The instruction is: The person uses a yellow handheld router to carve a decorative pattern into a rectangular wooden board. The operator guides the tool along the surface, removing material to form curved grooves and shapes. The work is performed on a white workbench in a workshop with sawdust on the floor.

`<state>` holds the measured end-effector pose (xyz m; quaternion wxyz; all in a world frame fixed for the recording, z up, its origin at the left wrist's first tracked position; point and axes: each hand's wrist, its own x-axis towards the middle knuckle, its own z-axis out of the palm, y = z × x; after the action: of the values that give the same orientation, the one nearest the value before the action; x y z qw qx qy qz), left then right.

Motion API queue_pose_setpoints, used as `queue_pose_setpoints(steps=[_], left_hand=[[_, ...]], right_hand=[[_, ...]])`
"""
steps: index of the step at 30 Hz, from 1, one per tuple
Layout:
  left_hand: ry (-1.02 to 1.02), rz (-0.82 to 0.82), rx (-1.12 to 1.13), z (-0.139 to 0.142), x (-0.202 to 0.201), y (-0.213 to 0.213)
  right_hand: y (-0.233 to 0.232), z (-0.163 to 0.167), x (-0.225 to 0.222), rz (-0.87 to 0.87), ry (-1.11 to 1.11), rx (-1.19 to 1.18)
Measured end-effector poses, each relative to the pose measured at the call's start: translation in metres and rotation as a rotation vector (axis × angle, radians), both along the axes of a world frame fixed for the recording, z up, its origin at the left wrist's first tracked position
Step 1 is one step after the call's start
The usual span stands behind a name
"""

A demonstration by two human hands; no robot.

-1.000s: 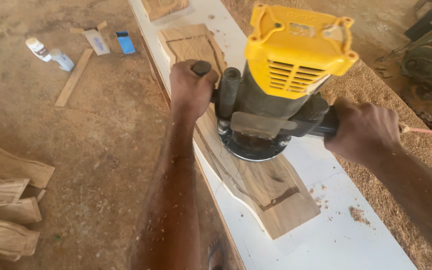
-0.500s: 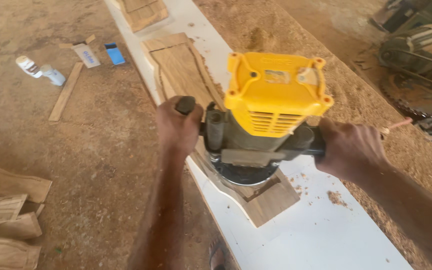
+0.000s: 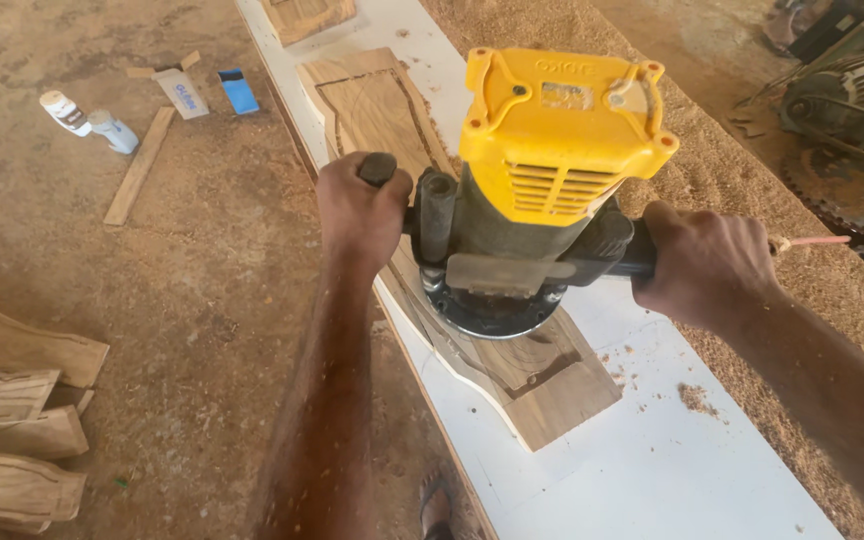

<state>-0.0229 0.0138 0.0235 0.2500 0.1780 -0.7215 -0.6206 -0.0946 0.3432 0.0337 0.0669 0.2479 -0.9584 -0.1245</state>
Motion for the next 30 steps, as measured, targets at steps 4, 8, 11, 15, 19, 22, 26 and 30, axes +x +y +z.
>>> queue_pose_setpoints(steps=[4, 8, 11, 15, 19, 22, 26, 30], left_hand=[[-0.14, 0.018, -0.087, -0.001, 0.009, 0.013], [-0.11, 0.051, -0.175, -0.006, 0.02, 0.031], [-0.066, 0.081, -0.237, -0.008, 0.018, 0.033], [-0.101, 0.08, -0.193, -0.005, -0.003, 0.018], [-0.009, 0.117, -0.191, -0.007, -0.004, 0.017], [0.071, 0.135, -0.233, -0.009, 0.009, 0.028], [-0.139, 0.089, -0.166, -0.004, 0.023, 0.048], [-0.126, 0.076, -0.132, 0.001, 0.041, 0.068]], right_hand=[[0.011, 0.007, 0.016, -0.093, -0.102, 0.039], [0.025, 0.014, 0.031, -0.125, -0.143, 0.093], [0.023, 0.019, 0.024, -0.026, -0.077, -0.014], [0.004, 0.021, -0.005, -0.144, -0.156, 0.072], [0.004, 0.018, -0.015, -0.027, -0.093, 0.049], [0.017, 0.014, -0.006, -0.031, -0.083, 0.059], [0.038, 0.013, 0.014, -0.036, -0.126, 0.023], [0.055, 0.016, 0.031, -0.082, -0.159, 0.025]])
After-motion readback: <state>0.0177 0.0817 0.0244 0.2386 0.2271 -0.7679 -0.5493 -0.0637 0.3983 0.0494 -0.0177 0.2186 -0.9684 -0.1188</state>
